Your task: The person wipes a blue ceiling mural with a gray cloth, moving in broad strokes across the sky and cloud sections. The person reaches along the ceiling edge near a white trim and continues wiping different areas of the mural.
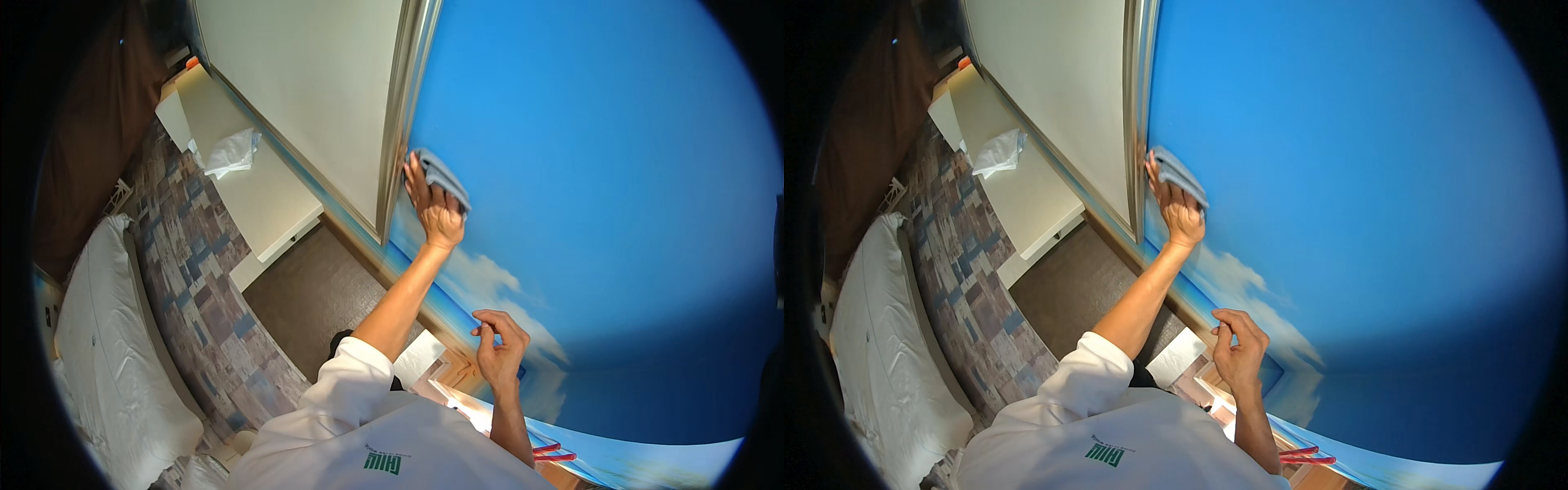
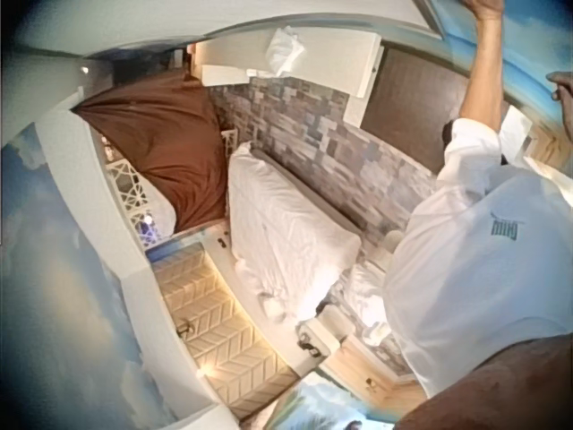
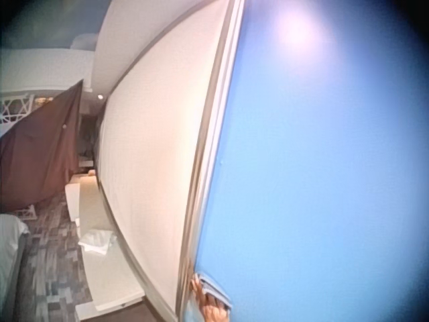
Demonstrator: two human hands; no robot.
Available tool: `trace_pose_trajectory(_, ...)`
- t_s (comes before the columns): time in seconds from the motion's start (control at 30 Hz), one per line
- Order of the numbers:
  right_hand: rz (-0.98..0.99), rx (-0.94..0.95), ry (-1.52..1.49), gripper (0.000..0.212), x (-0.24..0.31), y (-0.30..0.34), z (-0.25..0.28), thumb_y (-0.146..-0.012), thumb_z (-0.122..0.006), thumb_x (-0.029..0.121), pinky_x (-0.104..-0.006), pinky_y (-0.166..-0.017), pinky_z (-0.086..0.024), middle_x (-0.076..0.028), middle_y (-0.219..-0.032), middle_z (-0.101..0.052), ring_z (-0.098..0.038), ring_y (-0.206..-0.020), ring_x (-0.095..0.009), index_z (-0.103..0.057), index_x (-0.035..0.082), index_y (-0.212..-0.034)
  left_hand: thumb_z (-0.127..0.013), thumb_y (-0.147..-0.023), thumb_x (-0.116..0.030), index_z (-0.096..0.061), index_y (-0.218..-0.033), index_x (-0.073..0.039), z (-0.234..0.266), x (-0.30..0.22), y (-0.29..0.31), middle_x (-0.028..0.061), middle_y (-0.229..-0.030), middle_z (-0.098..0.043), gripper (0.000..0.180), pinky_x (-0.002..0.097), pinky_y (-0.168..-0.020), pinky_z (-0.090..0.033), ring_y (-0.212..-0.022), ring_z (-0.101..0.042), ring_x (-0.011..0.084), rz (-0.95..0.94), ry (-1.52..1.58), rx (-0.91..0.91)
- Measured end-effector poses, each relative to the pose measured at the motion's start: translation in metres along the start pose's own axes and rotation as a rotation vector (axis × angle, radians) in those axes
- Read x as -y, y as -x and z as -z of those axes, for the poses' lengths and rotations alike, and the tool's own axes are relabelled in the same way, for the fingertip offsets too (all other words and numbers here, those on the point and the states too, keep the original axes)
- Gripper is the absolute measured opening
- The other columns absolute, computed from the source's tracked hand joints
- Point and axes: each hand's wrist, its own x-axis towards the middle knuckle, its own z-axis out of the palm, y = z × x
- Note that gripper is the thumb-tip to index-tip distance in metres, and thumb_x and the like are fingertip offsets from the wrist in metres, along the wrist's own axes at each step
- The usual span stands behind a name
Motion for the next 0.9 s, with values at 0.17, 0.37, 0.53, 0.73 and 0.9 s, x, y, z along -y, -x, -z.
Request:
trace_pose_trajectory(0.17, -0.053, 0.048, 0.055, 0.020, -0.011, 0.002, -0.004, -0.090, -0.056, -0.013, -0.0263, -0.062, -0.055, -0.015, -0.095, -0.074, -0.071, -0.069, -0.016, -0.072, -0.005, -0.097, -0.039, -0.105, -0.039, -0.022, -0.162, -0.002, -0.013, 0.092, 0.098, 0.0303, -0.168, -0.012, 0.070, 0.0642, -0.123, -0.012, -0.153, -0.013, 0.0553, 0.134, -0.172, 0.164)
trace_pose_trajectory(0.37, -0.080, 0.087, 0.126, 0.020, -0.024, 0.010, -0.006, -0.089, -0.058, -0.012, -0.0295, -0.061, -0.058, -0.015, -0.093, -0.074, -0.074, -0.069, -0.021, -0.073, -0.003, -0.098, -0.037, -0.106, -0.033, -0.028, -0.158, 0.005, -0.025, 0.131, 0.169, 0.0326, -0.165, -0.022, 0.065, 0.0562, -0.125, -0.017, -0.151, -0.019, 0.0519, 0.423, -0.152, 0.094)
trace_pose_trajectory(0.53, -0.135, 0.091, 0.142, 0.019, -0.032, 0.019, -0.004, -0.088, -0.059, -0.011, -0.0315, -0.061, -0.057, -0.016, -0.090, -0.073, -0.073, -0.069, -0.023, -0.073, -0.003, -0.098, -0.033, -0.107, -0.034, -0.026, -0.158, 0.006, -0.024, 0.164, 0.200, 0.0331, -0.165, -0.020, 0.065, 0.0494, -0.128, -0.016, -0.153, -0.019, 0.0484, 0.769, -0.118, 0.195)
trace_pose_trajectory(0.73, -0.113, 0.114, 0.236, 0.018, -0.043, 0.030, 0.002, -0.089, -0.060, -0.011, -0.0287, -0.062, -0.056, -0.015, -0.088, -0.073, -0.073, -0.069, -0.021, -0.073, -0.003, -0.098, -0.026, -0.110, -0.052, -0.007, -0.167, -0.011, -0.020, 0.188, 0.206, 0.0072, -0.175, -0.007, 0.072, 0.0440, -0.127, -0.016, -0.159, -0.016, 0.0279, 1.456, 0.575, -0.045)
trace_pose_trajectory(0.9, -0.118, 0.080, 0.254, 0.017, -0.048, 0.037, 0.006, -0.090, -0.061, -0.010, -0.0299, -0.062, -0.057, -0.015, -0.086, -0.072, -0.074, -0.068, -0.022, -0.073, -0.002, -0.097, -0.029, -0.110, -0.047, -0.010, -0.167, -0.008, -0.031, 0.123, 0.191, 0.0114, -0.175, -0.005, 0.071, 0.0429, -0.128, -0.014, -0.159, -0.014, 0.0307, 1.430, 0.509, -0.208)
